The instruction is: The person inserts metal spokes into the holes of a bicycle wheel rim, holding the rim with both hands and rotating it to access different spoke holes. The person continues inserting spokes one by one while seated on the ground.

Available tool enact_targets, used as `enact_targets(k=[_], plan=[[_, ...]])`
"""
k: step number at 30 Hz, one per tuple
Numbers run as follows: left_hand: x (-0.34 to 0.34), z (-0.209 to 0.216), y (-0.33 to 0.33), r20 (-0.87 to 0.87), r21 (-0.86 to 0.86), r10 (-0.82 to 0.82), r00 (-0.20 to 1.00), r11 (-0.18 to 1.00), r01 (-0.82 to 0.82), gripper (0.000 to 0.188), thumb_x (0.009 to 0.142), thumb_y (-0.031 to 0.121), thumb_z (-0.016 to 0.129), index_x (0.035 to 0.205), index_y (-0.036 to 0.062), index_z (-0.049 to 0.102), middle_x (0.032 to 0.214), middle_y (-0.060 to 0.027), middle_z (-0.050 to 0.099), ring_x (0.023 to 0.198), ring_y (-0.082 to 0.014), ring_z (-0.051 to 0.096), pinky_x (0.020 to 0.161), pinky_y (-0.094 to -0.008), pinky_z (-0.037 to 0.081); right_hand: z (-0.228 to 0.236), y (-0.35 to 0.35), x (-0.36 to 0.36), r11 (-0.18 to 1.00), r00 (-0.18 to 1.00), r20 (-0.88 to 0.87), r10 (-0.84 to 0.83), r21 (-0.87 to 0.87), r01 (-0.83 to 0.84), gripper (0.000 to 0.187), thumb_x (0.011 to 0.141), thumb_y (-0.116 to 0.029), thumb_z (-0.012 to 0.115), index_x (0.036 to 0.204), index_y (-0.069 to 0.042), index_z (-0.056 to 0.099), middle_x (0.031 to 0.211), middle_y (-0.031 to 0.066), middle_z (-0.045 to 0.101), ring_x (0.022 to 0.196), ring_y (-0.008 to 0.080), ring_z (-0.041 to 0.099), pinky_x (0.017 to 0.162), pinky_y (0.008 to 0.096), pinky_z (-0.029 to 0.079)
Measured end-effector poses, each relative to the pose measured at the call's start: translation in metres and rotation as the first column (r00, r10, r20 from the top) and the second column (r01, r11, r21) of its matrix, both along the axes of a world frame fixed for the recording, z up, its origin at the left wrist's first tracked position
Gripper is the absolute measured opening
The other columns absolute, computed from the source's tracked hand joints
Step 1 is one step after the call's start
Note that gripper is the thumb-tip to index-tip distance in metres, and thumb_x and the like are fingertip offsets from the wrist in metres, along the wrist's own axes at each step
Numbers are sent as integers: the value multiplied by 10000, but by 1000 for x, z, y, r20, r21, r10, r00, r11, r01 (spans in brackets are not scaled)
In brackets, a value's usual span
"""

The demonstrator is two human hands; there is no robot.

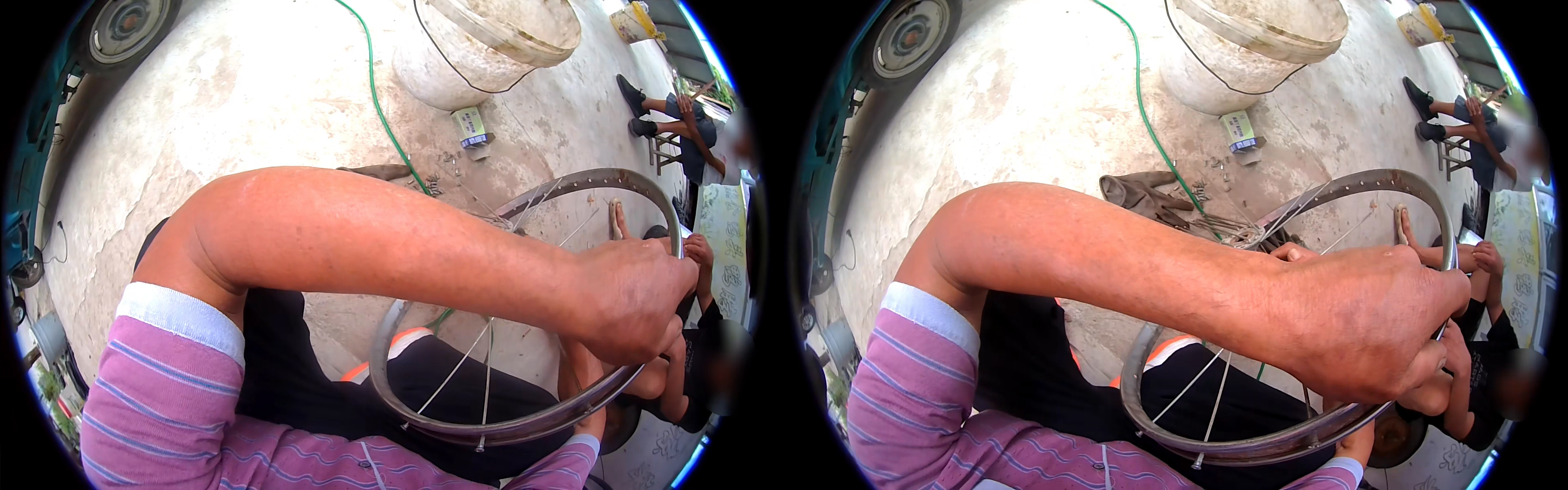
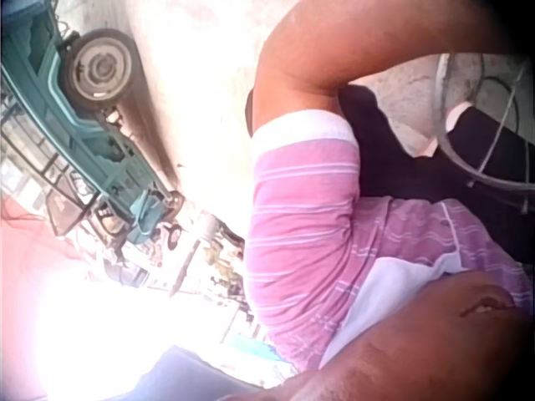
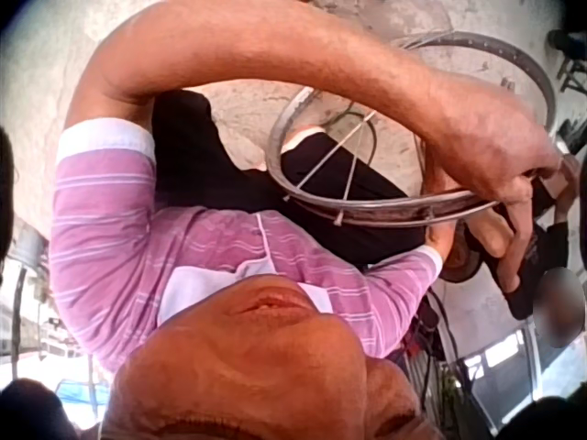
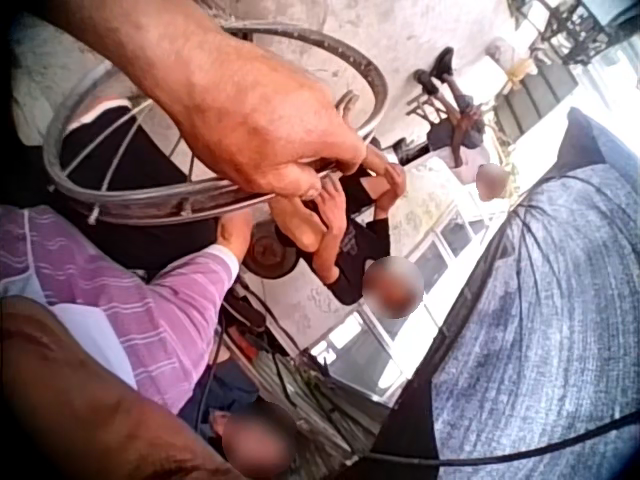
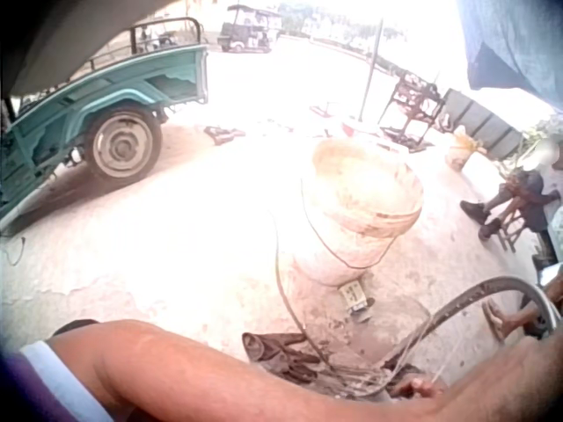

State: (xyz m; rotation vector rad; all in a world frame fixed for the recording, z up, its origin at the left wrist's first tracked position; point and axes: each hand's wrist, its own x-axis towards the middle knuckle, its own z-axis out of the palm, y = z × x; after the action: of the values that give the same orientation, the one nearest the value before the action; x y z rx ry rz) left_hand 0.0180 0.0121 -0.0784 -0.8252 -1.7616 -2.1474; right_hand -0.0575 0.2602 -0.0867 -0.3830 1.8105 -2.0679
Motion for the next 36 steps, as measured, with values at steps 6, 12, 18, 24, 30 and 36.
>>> enact_targets(k=[6, 12, 18, 24, 30, 36], plan=[[0, 2, -1, 129, 97, -35, 991, 995, 23, 345, 797, 140, 620, 1090, -41, 636, 999, -317, 666, 949, -435, 680, 858, -484, 548, 19, 8, -1, 999, 999, -38, -13, -33, 12, 280, 1004, -295, 456, 1004, -46, 584, 925, 50, 615, 809, 149, 570, 766, 325, 471], [-4, 5, -7, 157, 60, -53, 986, 997, 44, 333, 826, 163, 596, 1079, -51, 636, 906, -302, 689, 903, -446, 688, 840, -488, 552, 31, 15, -1, 998, 998, -65, -27, -65, 23, 297, 1010, -307, 430, 1025, -48, 574, 948, 60, 618, 825, 161, 585, 777, 332, 483], [-10, 3, 3, 109, 94, -30, 994, 995, 20, 342, 834, 171, 570, 1050, -90, 616, 888, -314, 683, 881, -466, 682, 833, -513, 546, 19, 0, 0, 995, 1000, -15, -26, -97, 25, 316, 1016, -319, 403, 1045, -49, 564, 970, 70, 621, 841, 173, 600, 789, 340, 495], [-12, 0, 4, 45, -18, 85, 995, 996, -85, 382, 903, 230, 552, 1131, -74, 599, 855, -278, 672, 838, -401, 687, 771, -455, 533, -10, -27, -11, 979, 993, 117, 3, -202, 21, 335, 1022, -331, 377, 1066, -51, 555, 993, 81, 624, 857, 185, 616, 800, 348, 508], [-16, 13, -6, 85, -128, 57, 995, 991, -46, 424, 979, 251, 546, 1314, -8, 552, 912, -109, 673, 760, -155, 625, 688, -367, 495, -29, -68, -37, 920, 977, 193, 94, -393, -11, 355, 1029, -343, 350, 1086, -52, 545, 1016, 91, 626, 874, 197, 631, 812, 356, 520], [-26, 10, -15, 195, -105, 52, 980, 994, -32, 406, 1013, 171, 531, 1365, -33, 517, 1150, -111, 645, 1047, -112, 588, 924, -284, 475, -68, -82, -74, 854, 963, 268, -19, -497, 155, 179, 997, -187, 484, 1103, -50, 530, 980, 79, 638, 859, 189, 630, 799, 361, 521]])
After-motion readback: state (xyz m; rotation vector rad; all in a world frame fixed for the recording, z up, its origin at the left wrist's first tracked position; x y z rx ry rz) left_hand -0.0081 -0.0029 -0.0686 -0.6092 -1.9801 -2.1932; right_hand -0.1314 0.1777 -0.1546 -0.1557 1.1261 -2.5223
